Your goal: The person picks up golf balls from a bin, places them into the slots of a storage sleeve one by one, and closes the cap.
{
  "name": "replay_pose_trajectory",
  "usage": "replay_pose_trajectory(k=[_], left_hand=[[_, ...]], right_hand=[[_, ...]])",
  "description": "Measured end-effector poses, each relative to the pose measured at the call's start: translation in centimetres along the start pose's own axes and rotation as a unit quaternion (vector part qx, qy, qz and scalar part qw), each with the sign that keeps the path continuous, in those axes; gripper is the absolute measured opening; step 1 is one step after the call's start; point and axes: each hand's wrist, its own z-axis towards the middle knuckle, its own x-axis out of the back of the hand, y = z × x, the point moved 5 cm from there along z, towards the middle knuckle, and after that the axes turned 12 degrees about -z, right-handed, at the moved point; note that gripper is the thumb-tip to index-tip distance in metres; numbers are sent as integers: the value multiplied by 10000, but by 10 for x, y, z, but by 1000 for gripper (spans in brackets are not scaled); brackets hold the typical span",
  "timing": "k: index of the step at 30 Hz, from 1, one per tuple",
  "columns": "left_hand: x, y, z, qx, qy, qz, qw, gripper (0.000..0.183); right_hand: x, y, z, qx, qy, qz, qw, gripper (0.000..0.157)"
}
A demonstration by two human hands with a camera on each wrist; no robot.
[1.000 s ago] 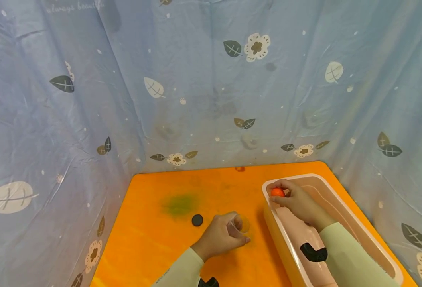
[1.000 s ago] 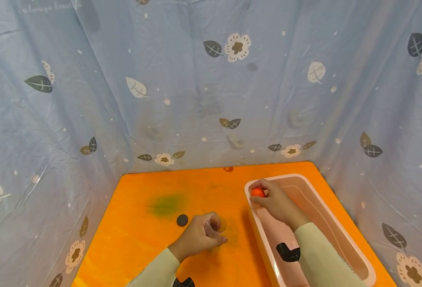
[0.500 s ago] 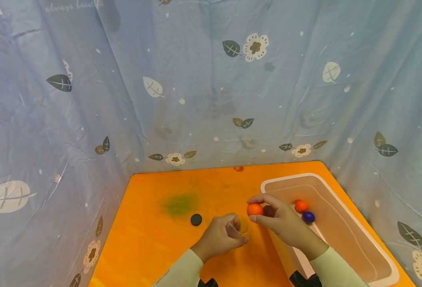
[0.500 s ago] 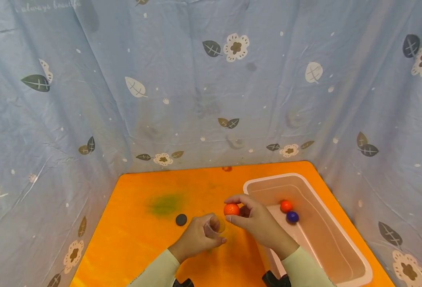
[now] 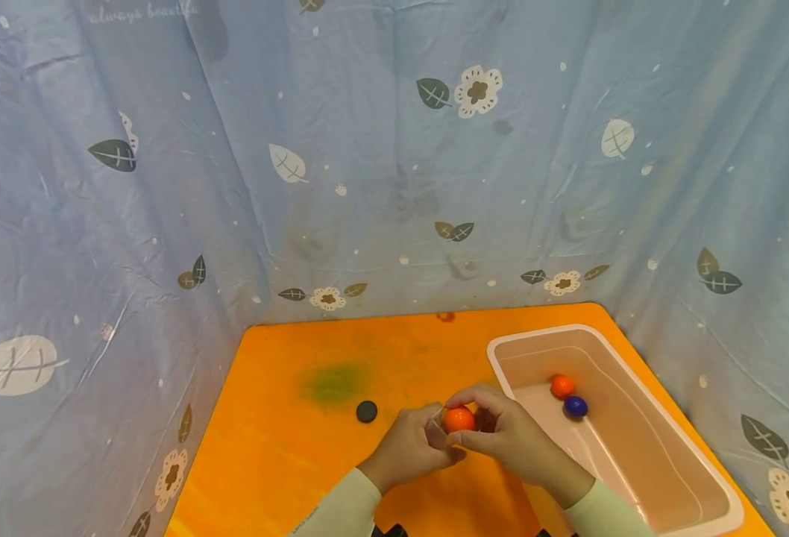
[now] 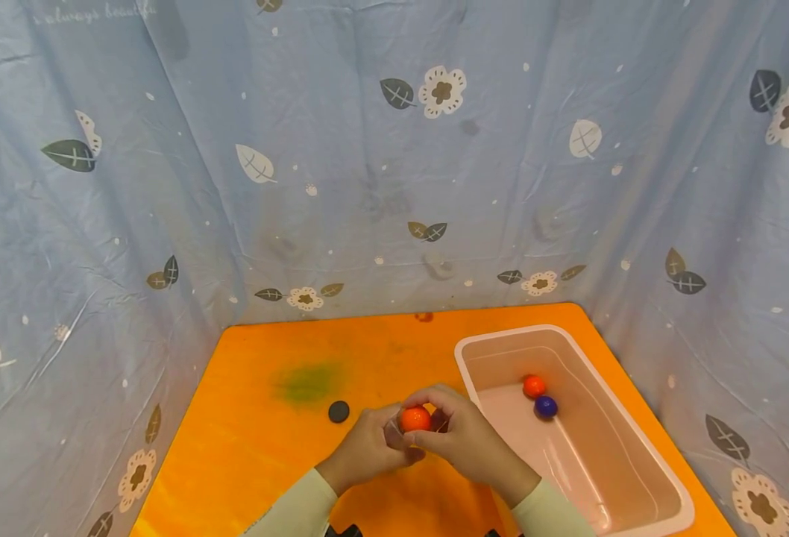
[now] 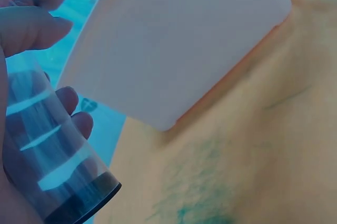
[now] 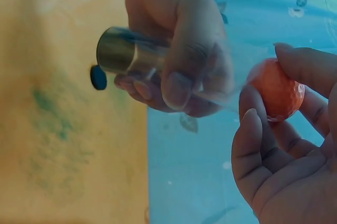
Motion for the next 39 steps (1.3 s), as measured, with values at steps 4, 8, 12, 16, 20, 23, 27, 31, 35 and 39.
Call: replay_pose_trajectory(k=[4,8,12,16,20,23,27,31,35,39], left_hand=[[-1,0,0,-53,9,244,9997,33],[0,-1,-1,-3,8,390,9992,27],[0,-2,-2,80,-21,350,9994,29],[1,-3,-2,60,-56,288,9996,30],[0,-3,-1,35,-72,271,9996,30],[0,-3,0,51,-73,284,9996,31],[1,-3,0,117,-30,224,9997,32],[1,-3,-1,223,10,204,9995,30],[1,-3,-1,321,24,142,9994,29],[2,-3,-2,456,61,76,9989,29]], right_hand=[[-2,2,-1,-50,15,-267,9996,32],[-1,3,-3,-199,29,-491,9986,32],[-1,5,-3,-306,9,-573,9979,32],[-1,6,-3,-327,-2,-584,9978,32],[1,5,-2,-313,-14,-600,9977,32],[3,4,-1,-303,-63,-621,9976,31],[8,2,1,-296,-55,-664,9973,31],[17,-1,4,-331,56,-581,9977,31],[34,-4,8,-428,280,-575,9970,33],[56,-4,11,-549,560,-649,9948,38]])
